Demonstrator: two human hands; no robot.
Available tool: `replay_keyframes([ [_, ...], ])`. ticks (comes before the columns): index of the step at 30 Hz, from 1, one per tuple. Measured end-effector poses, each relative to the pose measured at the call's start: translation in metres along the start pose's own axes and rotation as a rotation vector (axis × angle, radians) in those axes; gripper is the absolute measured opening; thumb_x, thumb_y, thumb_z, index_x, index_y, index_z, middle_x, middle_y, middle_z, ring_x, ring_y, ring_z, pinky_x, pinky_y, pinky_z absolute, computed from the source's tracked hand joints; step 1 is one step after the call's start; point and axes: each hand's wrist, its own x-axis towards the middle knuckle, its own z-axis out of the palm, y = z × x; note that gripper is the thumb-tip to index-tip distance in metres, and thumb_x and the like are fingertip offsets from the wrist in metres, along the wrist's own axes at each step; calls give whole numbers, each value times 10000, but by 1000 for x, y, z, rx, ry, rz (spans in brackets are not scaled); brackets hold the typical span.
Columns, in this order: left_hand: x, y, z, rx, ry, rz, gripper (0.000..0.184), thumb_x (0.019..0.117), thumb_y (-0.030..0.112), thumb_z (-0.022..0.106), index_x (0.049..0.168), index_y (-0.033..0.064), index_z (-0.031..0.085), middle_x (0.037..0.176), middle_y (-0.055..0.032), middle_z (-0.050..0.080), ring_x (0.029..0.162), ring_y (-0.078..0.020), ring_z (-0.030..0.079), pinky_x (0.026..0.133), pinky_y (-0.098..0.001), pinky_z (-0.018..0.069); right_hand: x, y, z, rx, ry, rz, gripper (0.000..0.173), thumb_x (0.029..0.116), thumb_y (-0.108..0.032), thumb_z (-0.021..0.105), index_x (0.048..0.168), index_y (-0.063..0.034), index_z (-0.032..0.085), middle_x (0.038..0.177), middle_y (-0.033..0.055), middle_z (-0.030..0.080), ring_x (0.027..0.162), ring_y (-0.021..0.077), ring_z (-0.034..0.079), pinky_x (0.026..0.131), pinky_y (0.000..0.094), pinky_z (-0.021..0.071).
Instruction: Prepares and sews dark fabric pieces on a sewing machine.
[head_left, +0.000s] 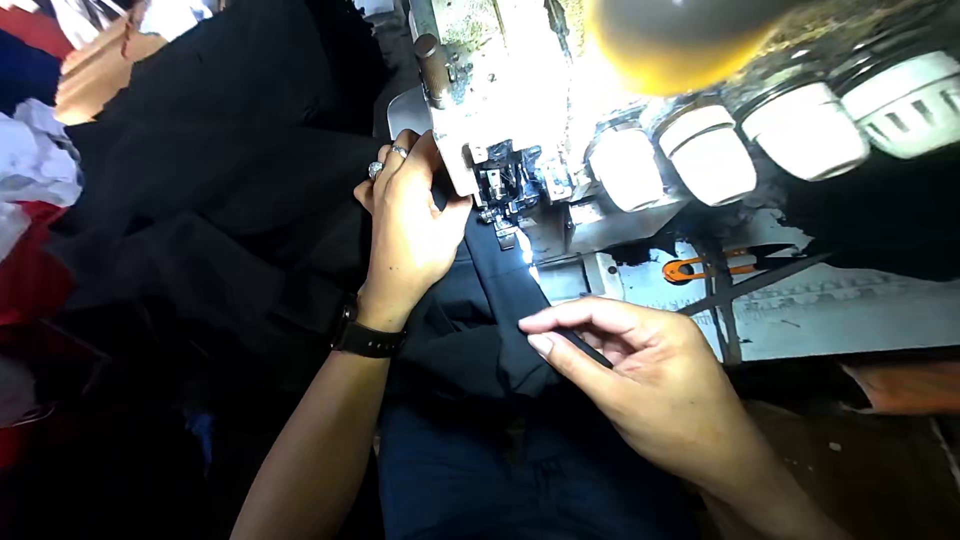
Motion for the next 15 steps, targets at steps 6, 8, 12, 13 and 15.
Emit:
replay_keyframes([
  [6, 12, 0, 0, 25, 0, -45, 250, 878, 257, 730, 1116, 190, 697, 1035, 29, 648, 1111, -134, 592, 997, -563, 371, 7, -1, 3, -59, 6, 19, 125, 938, -186, 708, 1011, -152, 804, 919, -65, 773, 832, 30, 714, 727, 159, 599],
  [8, 18, 3, -2, 58, -11, -80, 276, 886, 283, 710, 1143, 181, 694, 1075, 4, 656, 1145, -163, 590, 1003, -578, 364, 10, 0, 4, -61, 16, 4, 120, 932, -170, 707, 1003, -148, 801, 915, -61, 776, 864, 37, 723, 773, 173, 607],
  [12, 30, 2, -4, 85, -3, -84, 310, 871, 273, 693, 1148, 134, 679, 1145, -55, 670, 1191, -227, 584, 982, -616, 371, 19, 1, 5, -76, 32, -16, 114, 921, -157, 715, 993, -143, 802, 911, -58, 775, 883, 38, 723, 804, 178, 606],
  [13, 33, 0, -4, 85, -2, -82, 324, 868, 256, 687, 1166, 132, 678, 1180, -56, 675, 1210, -229, 582, 984, -620, 375, 22, 1, 6, -82, 41, -21, 112, 918, -159, 716, 987, -143, 803, 901, -59, 774, 868, 32, 721, 785, 173, 604],
  [15, 38, -4, -4, 82, 0, -81, 319, 862, 230, 691, 1168, 138, 683, 1185, -50, 674, 1209, -230, 584, 968, -622, 386, 27, 3, 8, -88, 53, -38, 112, 917, -163, 721, 987, -143, 806, 900, -60, 774, 859, 26, 719, 772, 177, 602],
])
